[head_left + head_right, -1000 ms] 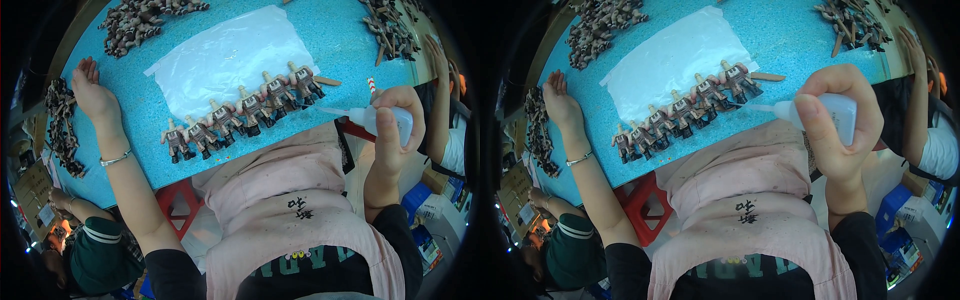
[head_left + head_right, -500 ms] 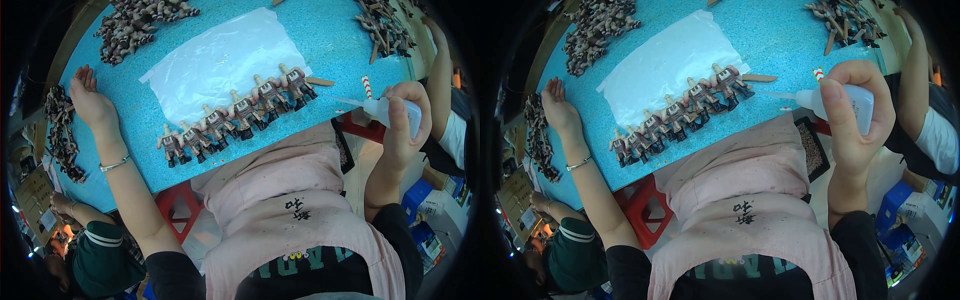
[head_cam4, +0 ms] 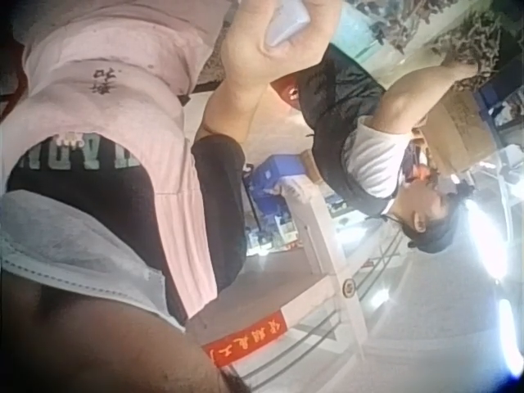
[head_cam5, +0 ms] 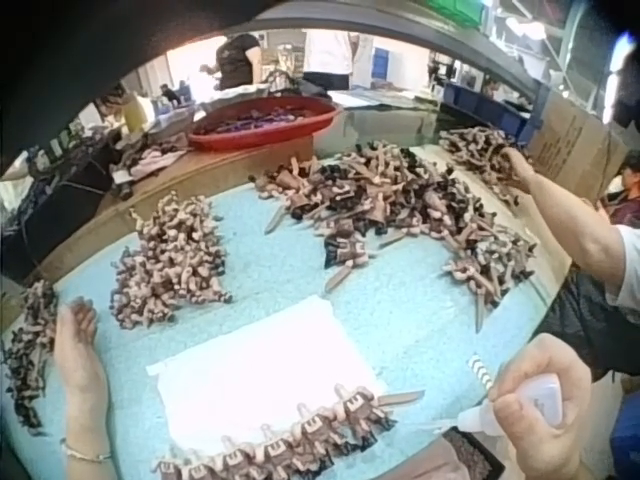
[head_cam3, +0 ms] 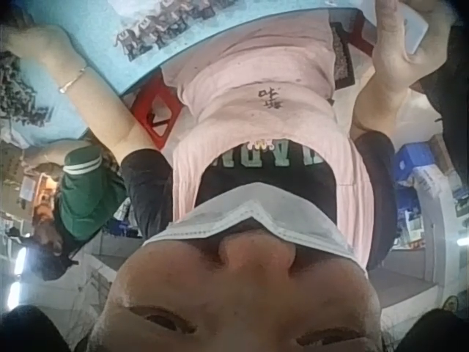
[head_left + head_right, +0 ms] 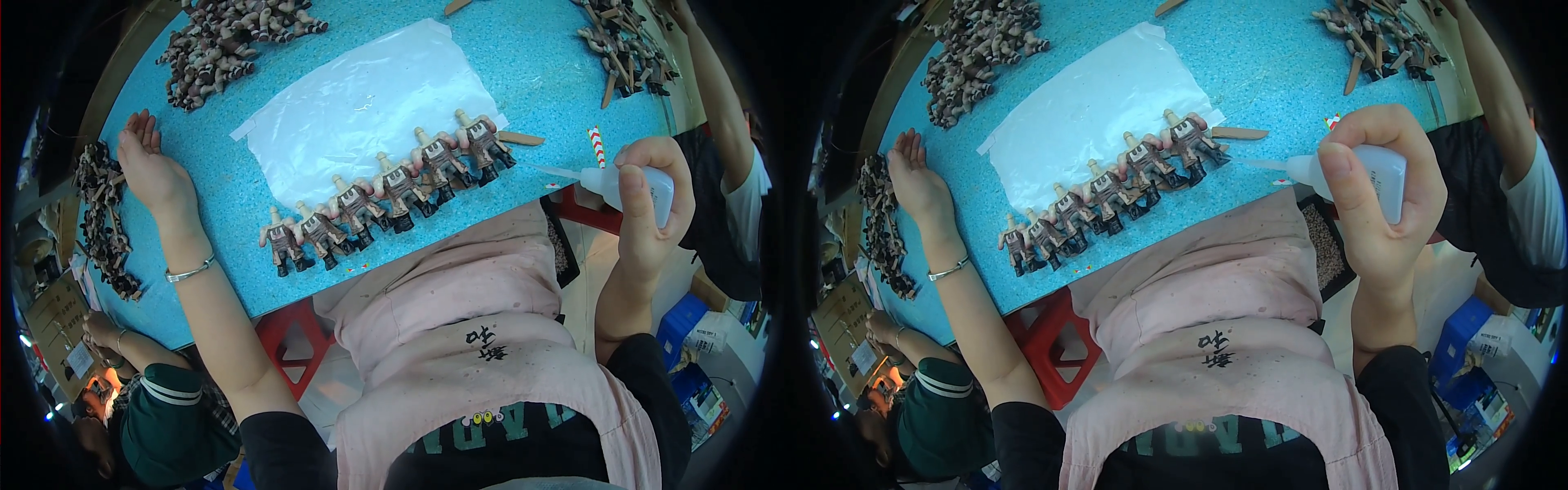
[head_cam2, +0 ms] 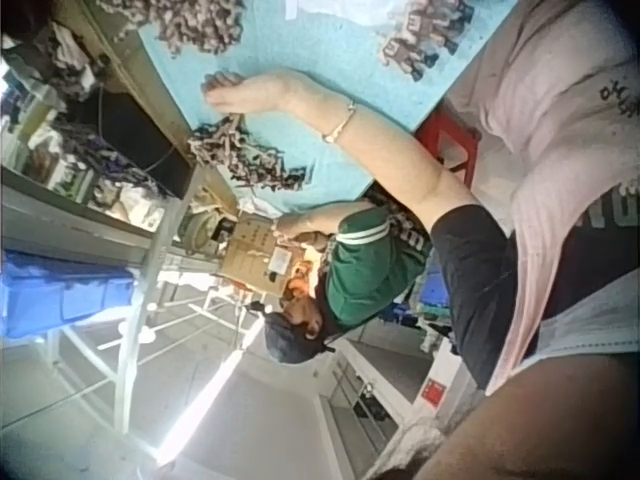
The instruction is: The person applies glue to toy figurine bodies using a squeeze bottle and assembles the figurines by attaching parts onto the bodies by hand.
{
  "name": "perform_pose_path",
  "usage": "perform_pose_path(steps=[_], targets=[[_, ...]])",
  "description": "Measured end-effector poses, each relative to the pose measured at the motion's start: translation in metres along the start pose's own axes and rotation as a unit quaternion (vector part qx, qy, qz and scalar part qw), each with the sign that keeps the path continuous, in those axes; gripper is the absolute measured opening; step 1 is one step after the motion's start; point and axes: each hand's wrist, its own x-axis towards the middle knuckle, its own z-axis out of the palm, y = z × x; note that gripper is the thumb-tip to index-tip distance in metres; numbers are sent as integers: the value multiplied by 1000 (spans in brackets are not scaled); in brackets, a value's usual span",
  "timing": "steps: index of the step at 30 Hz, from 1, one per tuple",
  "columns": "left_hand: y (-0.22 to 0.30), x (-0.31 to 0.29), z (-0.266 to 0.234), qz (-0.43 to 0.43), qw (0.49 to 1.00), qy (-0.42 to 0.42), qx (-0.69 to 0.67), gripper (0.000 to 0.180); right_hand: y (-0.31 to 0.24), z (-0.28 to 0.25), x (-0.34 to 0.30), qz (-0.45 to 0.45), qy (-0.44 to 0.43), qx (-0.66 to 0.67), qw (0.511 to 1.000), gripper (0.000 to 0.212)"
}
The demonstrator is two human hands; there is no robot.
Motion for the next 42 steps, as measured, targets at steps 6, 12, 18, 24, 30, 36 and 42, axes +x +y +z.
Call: perform_pose_path(steps=[6,12,18,24,30,36,42], targets=[[-6,7,-5,7,1000,15,-11,43,5,-2,5,-19,18,-12,1000,13],[-5,-2,-6,31,999,16,35,39,19,1,33,75,68,146,984,31],[-12,-12,5,52,998,43,-18,34,-12,60,126,28,-67,110,991,30],[-4,-13,19,56,997,28,35,32,-16,196,280,-107,-135,56,983,42],[-1,-13,21,71,992,23,103,34,-11,289,357,-196,-38,-111,974,41],[3,-13,20,62,993,6,105,34,16,288,352,-172,-48,-98,979,46],[-1,-15,14,56,992,22,108,32,-30,220,227,-254,-161,-149,942,25]])
